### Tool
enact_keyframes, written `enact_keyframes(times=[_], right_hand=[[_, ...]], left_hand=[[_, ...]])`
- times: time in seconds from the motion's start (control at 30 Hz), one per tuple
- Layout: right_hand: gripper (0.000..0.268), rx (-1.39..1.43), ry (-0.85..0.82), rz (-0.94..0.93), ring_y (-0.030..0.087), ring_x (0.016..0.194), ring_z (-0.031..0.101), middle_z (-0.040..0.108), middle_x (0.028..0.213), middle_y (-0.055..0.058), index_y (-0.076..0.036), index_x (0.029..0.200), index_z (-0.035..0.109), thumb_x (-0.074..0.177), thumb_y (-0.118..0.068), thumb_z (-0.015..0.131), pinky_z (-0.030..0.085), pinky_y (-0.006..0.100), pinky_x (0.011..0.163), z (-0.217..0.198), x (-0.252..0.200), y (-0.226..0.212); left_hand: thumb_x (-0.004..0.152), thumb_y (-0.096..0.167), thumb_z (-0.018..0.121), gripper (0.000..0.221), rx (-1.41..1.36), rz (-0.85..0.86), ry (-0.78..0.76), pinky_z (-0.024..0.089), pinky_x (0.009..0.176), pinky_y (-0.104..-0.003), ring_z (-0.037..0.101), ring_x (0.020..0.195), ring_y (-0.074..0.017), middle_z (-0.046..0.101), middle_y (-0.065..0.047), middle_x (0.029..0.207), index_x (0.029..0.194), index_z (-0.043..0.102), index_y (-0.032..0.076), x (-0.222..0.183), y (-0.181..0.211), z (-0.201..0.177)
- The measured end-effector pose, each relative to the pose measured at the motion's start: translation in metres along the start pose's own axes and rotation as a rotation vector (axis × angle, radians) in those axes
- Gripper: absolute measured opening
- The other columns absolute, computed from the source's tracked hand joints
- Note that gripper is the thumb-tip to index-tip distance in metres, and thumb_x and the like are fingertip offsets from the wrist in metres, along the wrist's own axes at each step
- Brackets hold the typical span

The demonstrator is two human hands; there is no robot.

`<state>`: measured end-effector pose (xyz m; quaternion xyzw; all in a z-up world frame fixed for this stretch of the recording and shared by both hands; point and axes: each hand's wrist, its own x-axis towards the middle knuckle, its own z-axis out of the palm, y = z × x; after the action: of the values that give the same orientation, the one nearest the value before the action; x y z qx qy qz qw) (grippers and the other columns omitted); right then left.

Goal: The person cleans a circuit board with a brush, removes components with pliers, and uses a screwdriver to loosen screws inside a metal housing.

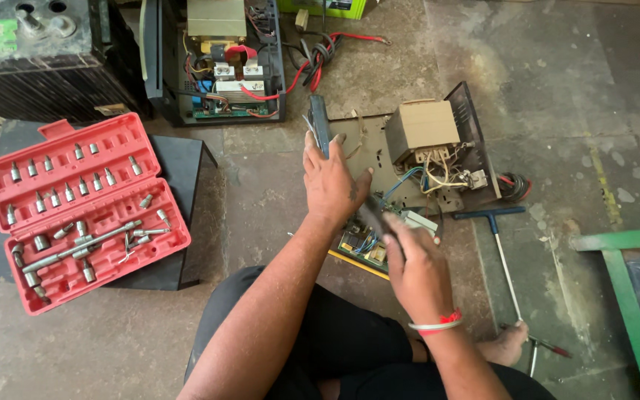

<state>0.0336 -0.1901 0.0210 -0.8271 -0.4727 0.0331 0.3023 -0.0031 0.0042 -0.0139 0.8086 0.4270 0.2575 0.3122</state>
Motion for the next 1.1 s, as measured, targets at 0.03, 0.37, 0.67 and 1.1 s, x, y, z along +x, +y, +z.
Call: enact_keyframes(times=[0.03,0.37,0.67,1.1], right_hand=[[0.035,-0.008,-0.02,-0.034,0.039,0.089,0.07,0.069,0.104,0.016,-0.014,0.131,0.065,0.096,-0.016,0.064,0.056,0.048,0.078,0.004,-0.002,0.0],[0.042,0.024,-0.007,0.037,0.026,0.079,0.072,0.072,0.104,0.014,-0.015,0.135,0.061,0.094,-0.016,0.068,0.057,0.037,0.068,-0.022,0.008,0.009],[0.029,0.058,-0.024,0.385,0.019,0.073,0.073,0.078,0.084,0.009,-0.012,0.111,0.075,0.083,-0.019,0.079,0.055,0.034,0.066,-0.094,0.009,0.052],[0.021,0.247,-0.063,0.411,0.014,0.078,0.079,0.08,0.083,0.009,-0.009,0.111,0.073,0.091,-0.014,0.073,0.058,0.029,0.071,-0.047,0.021,0.088]], left_hand=[[0.076,0.032,0.083,0.081,-0.007,-0.011,-0.003,0.038,0.107,-0.058,0.028,0.14,-0.0572,0.018,-0.039,0.155,0.143,0.044,0.01,0.0,0.001,0.0],[0.08,0.029,0.081,0.075,-0.038,0.033,0.041,0.037,0.109,-0.056,0.03,0.141,-0.0553,0.02,-0.04,0.154,0.143,0.046,0.009,0.002,0.001,-0.005],[0.08,0.03,0.081,0.063,-0.01,0.096,0.012,0.037,0.111,-0.056,0.032,0.139,-0.0551,0.027,-0.039,0.153,0.134,0.057,0.009,-0.001,0.007,0.001],[0.076,0.028,0.08,0.059,0.138,0.091,-0.133,0.034,0.108,-0.059,0.022,0.144,-0.0523,0.028,-0.032,0.154,0.13,0.061,0.012,-0.006,0.023,-0.001]])
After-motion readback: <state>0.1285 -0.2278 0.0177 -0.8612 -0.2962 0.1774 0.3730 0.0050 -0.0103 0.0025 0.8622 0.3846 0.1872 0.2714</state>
